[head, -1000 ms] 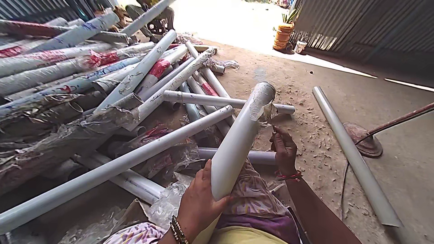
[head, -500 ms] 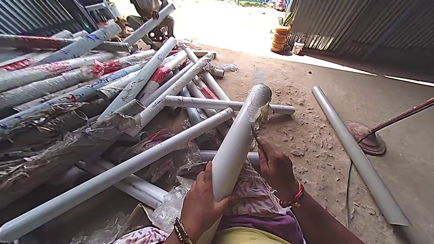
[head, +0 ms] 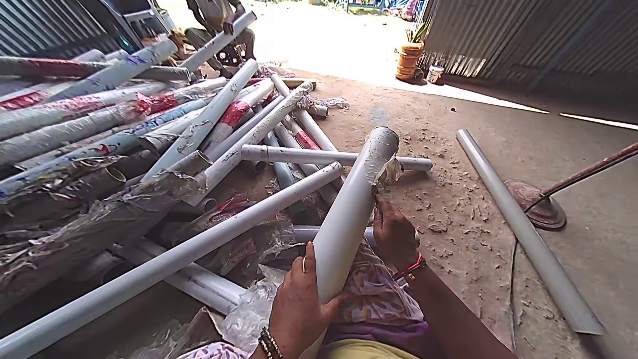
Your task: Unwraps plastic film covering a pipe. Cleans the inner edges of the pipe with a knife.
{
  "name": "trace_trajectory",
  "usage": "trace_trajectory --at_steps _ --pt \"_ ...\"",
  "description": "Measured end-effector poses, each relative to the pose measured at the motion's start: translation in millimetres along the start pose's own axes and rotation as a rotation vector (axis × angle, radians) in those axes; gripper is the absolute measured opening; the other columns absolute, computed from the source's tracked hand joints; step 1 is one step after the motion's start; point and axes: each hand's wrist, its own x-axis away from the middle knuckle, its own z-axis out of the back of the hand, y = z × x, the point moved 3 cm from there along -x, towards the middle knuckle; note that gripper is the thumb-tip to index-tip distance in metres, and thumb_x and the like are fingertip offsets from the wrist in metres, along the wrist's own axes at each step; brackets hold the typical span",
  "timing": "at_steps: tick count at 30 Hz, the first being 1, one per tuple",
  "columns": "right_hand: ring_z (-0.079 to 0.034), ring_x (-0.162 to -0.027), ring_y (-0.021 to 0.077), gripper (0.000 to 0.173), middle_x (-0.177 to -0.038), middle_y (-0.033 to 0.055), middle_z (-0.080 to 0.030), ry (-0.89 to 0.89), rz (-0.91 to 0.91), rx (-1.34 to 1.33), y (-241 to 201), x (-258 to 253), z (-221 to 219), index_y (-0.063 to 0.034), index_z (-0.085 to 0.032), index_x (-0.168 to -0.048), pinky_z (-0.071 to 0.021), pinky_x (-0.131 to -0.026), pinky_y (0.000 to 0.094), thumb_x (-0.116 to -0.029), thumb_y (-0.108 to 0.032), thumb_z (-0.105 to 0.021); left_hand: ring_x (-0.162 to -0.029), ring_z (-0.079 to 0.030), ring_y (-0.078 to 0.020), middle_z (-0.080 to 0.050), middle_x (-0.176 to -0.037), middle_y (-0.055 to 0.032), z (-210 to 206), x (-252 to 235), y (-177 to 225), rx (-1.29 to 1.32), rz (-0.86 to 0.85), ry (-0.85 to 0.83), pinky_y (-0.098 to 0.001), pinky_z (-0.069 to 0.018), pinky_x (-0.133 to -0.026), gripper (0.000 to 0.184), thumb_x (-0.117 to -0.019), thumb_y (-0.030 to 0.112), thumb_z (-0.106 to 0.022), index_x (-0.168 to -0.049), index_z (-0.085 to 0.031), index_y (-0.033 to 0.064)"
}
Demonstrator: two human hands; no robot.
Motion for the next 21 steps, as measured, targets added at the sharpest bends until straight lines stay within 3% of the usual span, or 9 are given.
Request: trace_trajectory --at_steps 9,13,15,17,18,21 --pt "-0.073 -0.075 0.0422 0.034 -0.104 0.0263 -0.073 0.162 0.012 -0.031 -0.7 -24.2 -11.2 0.0056 -0.066 -0.128 -0.0567 -0.059 0.0539 -0.1004 -0.009 -0.053 -0.117 -0.063 -0.0476 -0.056 -0.138 -0.0328 -1.6 -1.6 1.1 -0.039 -0.021 0.029 -0.0537 -0.0531 -0.097 0.124 -0.0741 0.054 -0.086 -0.16 -0.022 -0.0074" --pt "-0.073 -0.084 0.045 0.038 -0.104 0.0274 -0.072 0.055 -0.076 -0.085 -1.5 -41.0 -2.2 0.0051 -0.059 -0.137 -0.0563 -0.071 0.0578 -0.1047 -0.012 -0.05 -0.118 -0.063 -0.0474 -0.055 -0.139 -0.0327 -0.7 -1.6 1.4 -0.036 -0.015 0.018 -0.0537 -0.053 -0.097 0.124 -0.0748 0.056 -0.085 -0.16 -0.021 -0.0071" --pt "-0.071 -0.079 0.0329 0.036 -0.098 0.0211 -0.072 -0.012 -0.161 -0.319 8.2 -50.6 0.2 0.0045 -0.055 -0.138 -0.0556 -0.073 0.0488 -0.1067 -0.012 -0.048 -0.116 -0.063 -0.0475 -0.056 -0.137 -0.0328 0.1 -1.9 -0.5 -0.011 -0.022 0.027 -0.0541 -0.0533 -0.097 0.123 -0.0745 0.056 -0.085 -0.16 -0.023 -0.0078" --pt "-0.052 -0.055 0.0085 0.027 -0.082 0.0053 -0.059 -0.083 -0.294 -0.778 19.4 -60.7 -0.3 0.0016 -0.049 -0.134 -0.0456 -0.051 0.0234 -0.1086 -0.007 -0.043 -0.116 -0.063 -0.0466 -0.056 -0.138 -0.0323 0.9 -2.6 -2.2 0.013 -0.015 0.016 -0.0537 -0.0532 -0.097 0.124 -0.0744 0.056 -0.085 -0.16 -0.022 -0.0066" --pt "-0.048 -0.048 0.0031 0.021 -0.076 0.001 -0.057 -0.092 -0.381 -1.051 21.9 -63.1 0.1 -0.0011 -0.049 -0.127 -0.0414 -0.043 0.0172 -0.1093 -0.004 -0.039 -0.117 -0.063 -0.046 -0.055 -0.138 -0.0316 0.9 -2.6 -3.3 0.02 -0.01 0.005 -0.0536 -0.0531 -0.097 0.124 -0.0744 0.057 -0.085 -0.161 -0.021 -0.0059" --pt "-0.05 -0.044 0.003 0.023 -0.074 0.0034 -0.064 -0.133 -0.545 -1.613 36.9 -63.8 -8.4 -0.0061 -0.051 -0.114 -0.0394 -0.038 0.0148 -0.1119 -0.009 -0.029 -0.119 -0.062 -0.0446 -0.054 -0.141 -0.0299 1.4 -3.8 -5.2 0.021 0.003 -0.029 -0.053 -0.0525 -0.099 0.125 -0.075 0.058 -0.084 -0.162 -0.019 -0.0032"
